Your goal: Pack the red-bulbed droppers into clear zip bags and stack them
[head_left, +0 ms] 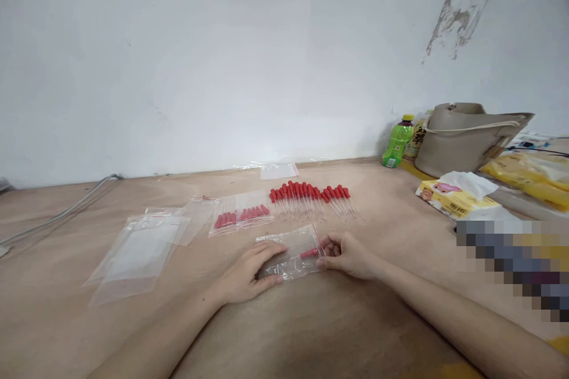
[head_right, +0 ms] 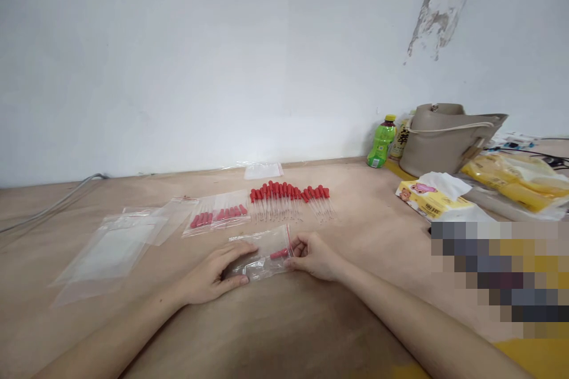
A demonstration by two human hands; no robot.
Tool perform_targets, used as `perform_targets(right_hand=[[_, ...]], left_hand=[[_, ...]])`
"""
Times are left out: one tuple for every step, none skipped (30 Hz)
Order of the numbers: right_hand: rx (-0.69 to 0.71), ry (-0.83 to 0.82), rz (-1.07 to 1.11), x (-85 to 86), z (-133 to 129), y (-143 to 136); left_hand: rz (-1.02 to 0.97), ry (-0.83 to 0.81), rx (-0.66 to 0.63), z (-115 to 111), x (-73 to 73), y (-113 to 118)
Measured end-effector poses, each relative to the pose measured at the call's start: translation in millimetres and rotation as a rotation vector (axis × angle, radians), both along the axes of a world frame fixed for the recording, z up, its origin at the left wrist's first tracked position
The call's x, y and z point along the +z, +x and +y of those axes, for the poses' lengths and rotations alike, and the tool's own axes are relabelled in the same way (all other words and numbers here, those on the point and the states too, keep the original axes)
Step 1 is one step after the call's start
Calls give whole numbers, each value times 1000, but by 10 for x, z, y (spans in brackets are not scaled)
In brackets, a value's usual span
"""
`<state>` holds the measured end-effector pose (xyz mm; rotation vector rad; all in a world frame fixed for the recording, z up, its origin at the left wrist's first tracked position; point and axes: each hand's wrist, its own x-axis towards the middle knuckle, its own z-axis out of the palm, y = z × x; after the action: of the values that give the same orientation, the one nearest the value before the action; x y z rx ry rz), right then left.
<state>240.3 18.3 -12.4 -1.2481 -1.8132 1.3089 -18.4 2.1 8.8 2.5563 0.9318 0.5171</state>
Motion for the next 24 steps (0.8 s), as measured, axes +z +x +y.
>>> perform_targets(right_hand=[[4,-15,10,-5,-10,-11],[11,-28,23,-3,-21,-22],[24,-36,31,4,-31,-30],[40,-38,31,16,-41,-36],[55,-34,18,31,-49,-40],[71,-26,-1,48,-54,-40],[85,-18,-21,64,-56,-38],[100,-14,-37,78,-54,-32],[117,-15,-46,89,-48,-23],[135,-20,-47,96,-39,-11],[150,-26,-45,99,-29,1],[153,-28,-42,99,-20,13],[145,-25,-38,97,-13,23],[134,-16,-32,95,-11,30],[128,-4,-26,93,-13,33],[129,10,-22,92,-20,33],[143,21,-21,91,-30,29],[167,27,-25,90,-39,23],[191,28,-30,88,-44,17],[200,30,-37,84,-39,15],[186,44,-46,78,-23,18],[146,77,-64,71,9,30],[79,136,-96,65,56,51],[-10,217,-142,62,119,83]], left_hand=[[1,-1,3,-1,-2,-1],[1,-1,5,-1,-6,-3],[1,-2,6,0,-10,-5],[2,-3,7,1,-14,-7],[4,-4,9,2,-17,-9],[4,-4,11,3,-19,-10],[3,-5,11,4,-19,-11],[-2,-6,8,4,-18,-10],[-7,-9,6,3,-16,-9],[-16,-12,4,1,-13,-7],[-25,-17,1,-2,-10,-4],[-36,-23,-2,-6,-7,-1],[-49,-27,-3,-9,-5,3],[-59,-33,-6,-13,-2,6],[-68,-39,-9,-16,1,10],[-76,-45,-11,-19,4,13],[-80,-52,-12,-20,7,16],[-83,-57,-12,-21,9,18],[-85,-62,-14,-21,10,19],[-88,-64,-14,-19,11,19],[-91,-64,-13,-17,10,19],[-93,-63,-11,-15,8,17],[-94,-63,-8,-12,5,16],[-95,-62,-8,-10,3,14]])
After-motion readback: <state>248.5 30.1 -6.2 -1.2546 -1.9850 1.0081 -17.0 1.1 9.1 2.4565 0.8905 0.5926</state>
